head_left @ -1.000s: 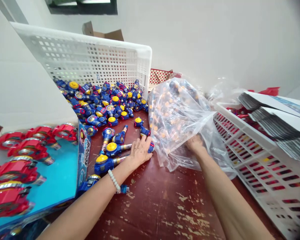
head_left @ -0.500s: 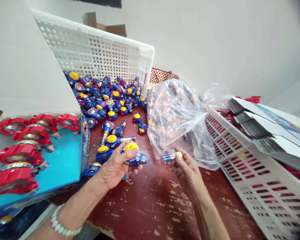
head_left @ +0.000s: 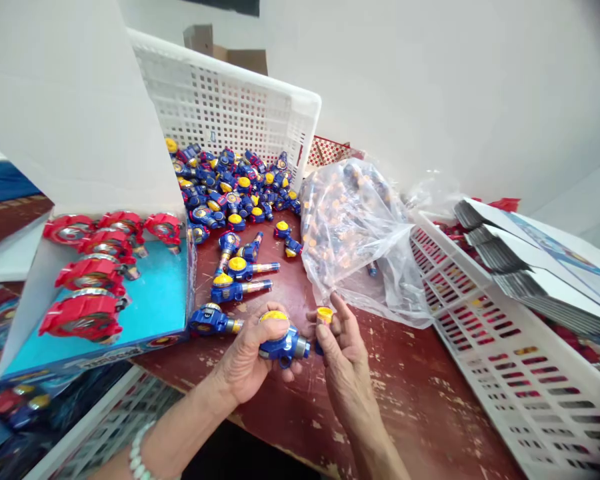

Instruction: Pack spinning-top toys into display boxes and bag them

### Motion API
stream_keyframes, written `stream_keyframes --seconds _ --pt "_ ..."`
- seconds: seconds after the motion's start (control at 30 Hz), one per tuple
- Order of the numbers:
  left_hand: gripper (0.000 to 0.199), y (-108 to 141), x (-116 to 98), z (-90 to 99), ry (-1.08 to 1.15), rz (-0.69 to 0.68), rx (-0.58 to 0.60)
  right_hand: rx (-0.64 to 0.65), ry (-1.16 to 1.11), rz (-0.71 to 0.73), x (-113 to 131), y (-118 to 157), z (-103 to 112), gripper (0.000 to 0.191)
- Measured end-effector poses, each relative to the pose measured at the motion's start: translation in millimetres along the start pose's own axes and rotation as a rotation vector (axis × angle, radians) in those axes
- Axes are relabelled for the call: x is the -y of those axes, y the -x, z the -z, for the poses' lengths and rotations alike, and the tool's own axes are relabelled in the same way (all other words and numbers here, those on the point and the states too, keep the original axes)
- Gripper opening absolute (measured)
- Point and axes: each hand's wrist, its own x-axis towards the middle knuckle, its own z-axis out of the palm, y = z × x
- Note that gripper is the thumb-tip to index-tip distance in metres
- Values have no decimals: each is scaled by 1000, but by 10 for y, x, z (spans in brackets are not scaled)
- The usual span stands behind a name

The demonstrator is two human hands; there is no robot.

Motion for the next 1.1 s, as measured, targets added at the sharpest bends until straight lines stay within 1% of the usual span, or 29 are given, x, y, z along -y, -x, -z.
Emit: stream_keyframes --seconds 0.07,0.13,0.2,0.27,0.37,0.43,0.5,0.53,0.6,0.63,0.73,0.77,0.8,0.83,0.9,0.93,0.97,1.0,1.03,1.1 --pt "29 30 -33 29 20 -17 -46 10 124 37 8 6 40 40" --pt "29 57 -77 63 32 -19 -77 107 280 66 3 24 107 33" --pt "28 79 -102 85 29 -24 -79 212 410 112 -3 64 152 30" --pt "26 95 -101 89 22 -35 -61 256 516 174 7 121 155 27" --pt "24 116 -86 74 -2 -59 -19 272 639 231 59 209 112 23" --pt "25 133 -85 64 -58 -95 12 287 678 260 100 254 83 19" --pt "26 154 -83 58 -130 -132 42 307 670 263 127 278 66 18" --pt "27 166 -77 56 -165 -152 51 321 628 231 133 281 63 17" --pt "26 189 -52 53 -241 -204 62 357 470 79 125 272 71 20" --pt "25 198 -37 52 -299 -243 60 379 365 -38 115 261 83 24" --pt "22 201 -19 53 -546 -422 40 446 95 -437 82 230 147 37" --pt "22 193 -29 57 -616 -467 46 465 58 -508 79 223 170 40" --pt "22 181 -47 64 -661 -485 61 470 57 -513 82 220 190 42" --pt "22 166 -70 73 -669 -465 81 457 100 -450 89 217 204 43" --pt "25 133 -116 93 -585 -354 96 394 288 -188 101 208 213 40" --pt "27 118 -132 101 -520 -300 82 357 390 -61 98 200 209 36" --pt "30 105 -141 106 -454 -262 63 328 465 18 86 189 202 32" --pt "31 95 -142 109 -400 -244 47 315 493 31 63 176 194 31" --pt "32 87 -139 110 -368 -245 34 318 463 -25 33 160 187 34" --pt "33 74 -129 112 -383 -258 31 366 269 -272 -34 124 180 41"
